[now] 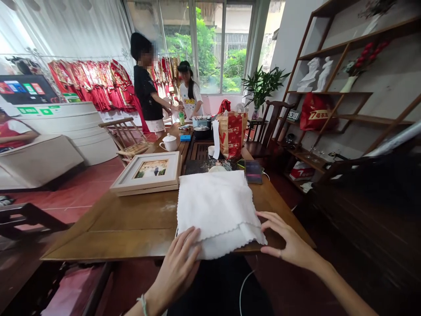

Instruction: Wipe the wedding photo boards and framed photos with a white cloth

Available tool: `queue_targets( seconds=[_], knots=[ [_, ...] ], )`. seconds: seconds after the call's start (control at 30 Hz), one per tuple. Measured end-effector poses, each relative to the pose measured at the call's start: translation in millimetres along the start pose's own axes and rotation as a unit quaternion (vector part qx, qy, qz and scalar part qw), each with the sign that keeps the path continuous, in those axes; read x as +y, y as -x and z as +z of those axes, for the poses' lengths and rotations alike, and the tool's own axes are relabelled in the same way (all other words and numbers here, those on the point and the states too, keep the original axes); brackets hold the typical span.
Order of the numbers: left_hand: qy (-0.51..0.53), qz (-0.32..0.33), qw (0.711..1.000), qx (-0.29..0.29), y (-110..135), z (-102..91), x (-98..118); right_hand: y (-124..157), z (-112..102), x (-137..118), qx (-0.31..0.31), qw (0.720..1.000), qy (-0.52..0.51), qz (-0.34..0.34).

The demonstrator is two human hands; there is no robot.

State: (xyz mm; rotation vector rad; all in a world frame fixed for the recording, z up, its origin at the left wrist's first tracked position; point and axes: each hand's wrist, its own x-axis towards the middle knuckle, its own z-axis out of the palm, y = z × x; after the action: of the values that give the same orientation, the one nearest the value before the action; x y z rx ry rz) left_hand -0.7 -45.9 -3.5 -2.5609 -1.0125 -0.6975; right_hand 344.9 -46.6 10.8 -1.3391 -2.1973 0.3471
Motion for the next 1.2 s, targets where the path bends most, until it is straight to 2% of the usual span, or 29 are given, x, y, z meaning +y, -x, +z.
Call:
queue_targets(
  seconds=[0.1, 0.2, 0.33, 0.47, 0.57, 0.7, 0.8, 0.93, 1.03, 1.13, 1.2],
  knots=[
    [0.002, 0.009, 1.000, 0.016, -3.3, -6.2, -5.9, 4.6, 9.9, -1.6, 0.065, 0.994, 0.077, -0.033],
    [-0.004, 0.007, 1.000, 0.026, -7.5, -15.2, -11.7, 7.0, 13.8, 1.1, 0.084, 0.988, 0.122, -0.051],
    [-0.037, -0.010, 0.999, 0.014, -14.7, -20.5, -18.2, 2.6, 11.2, 8.7, 0.078, 0.989, 0.115, -0.058],
    [-0.047, -0.011, 0.999, -0.014, -23.6, -19.0, -16.7, -13.1, 6.1, 12.6, 0.075, 0.994, 0.056, -0.064],
    [-0.019, -0.005, 1.000, -0.012, -30.4, -21.2, -15.7, -27.7, -1.9, 10.9, 0.097, 0.993, -0.021, -0.058],
    [0.017, -0.027, 0.999, -0.031, -39.4, -32.1, -21.4, -42.6, -21.3, 7.9, 0.133, 0.988, -0.078, -0.007],
    [-0.001, -0.031, 0.997, -0.072, -44.2, -36.0, -24.2, -51.2, -36.0, 5.9, 0.169, 0.982, -0.074, 0.032],
    [-0.019, -0.052, 0.990, -0.132, -50.9, -31.1, -20.9, -62.2, -49.9, -1.4, 0.209, 0.976, -0.019, 0.051],
    [0.048, -0.089, 0.984, -0.146, -62.5, -33.6, -20.8, -70.1, -59.9, -7.7, 0.202, 0.978, 0.008, 0.047],
    [0.167, -0.104, 0.965, -0.175, -76.7, -46.9, -28.0, -77.0, -72.3, -10.2, 0.163, 0.986, -0.003, 0.042],
    [0.219, -0.137, 0.953, -0.156, -83.7, -57.3, -37.5, -81.0, -81.0, -10.1, 0.144, 0.989, -0.001, 0.037]
  ],
)
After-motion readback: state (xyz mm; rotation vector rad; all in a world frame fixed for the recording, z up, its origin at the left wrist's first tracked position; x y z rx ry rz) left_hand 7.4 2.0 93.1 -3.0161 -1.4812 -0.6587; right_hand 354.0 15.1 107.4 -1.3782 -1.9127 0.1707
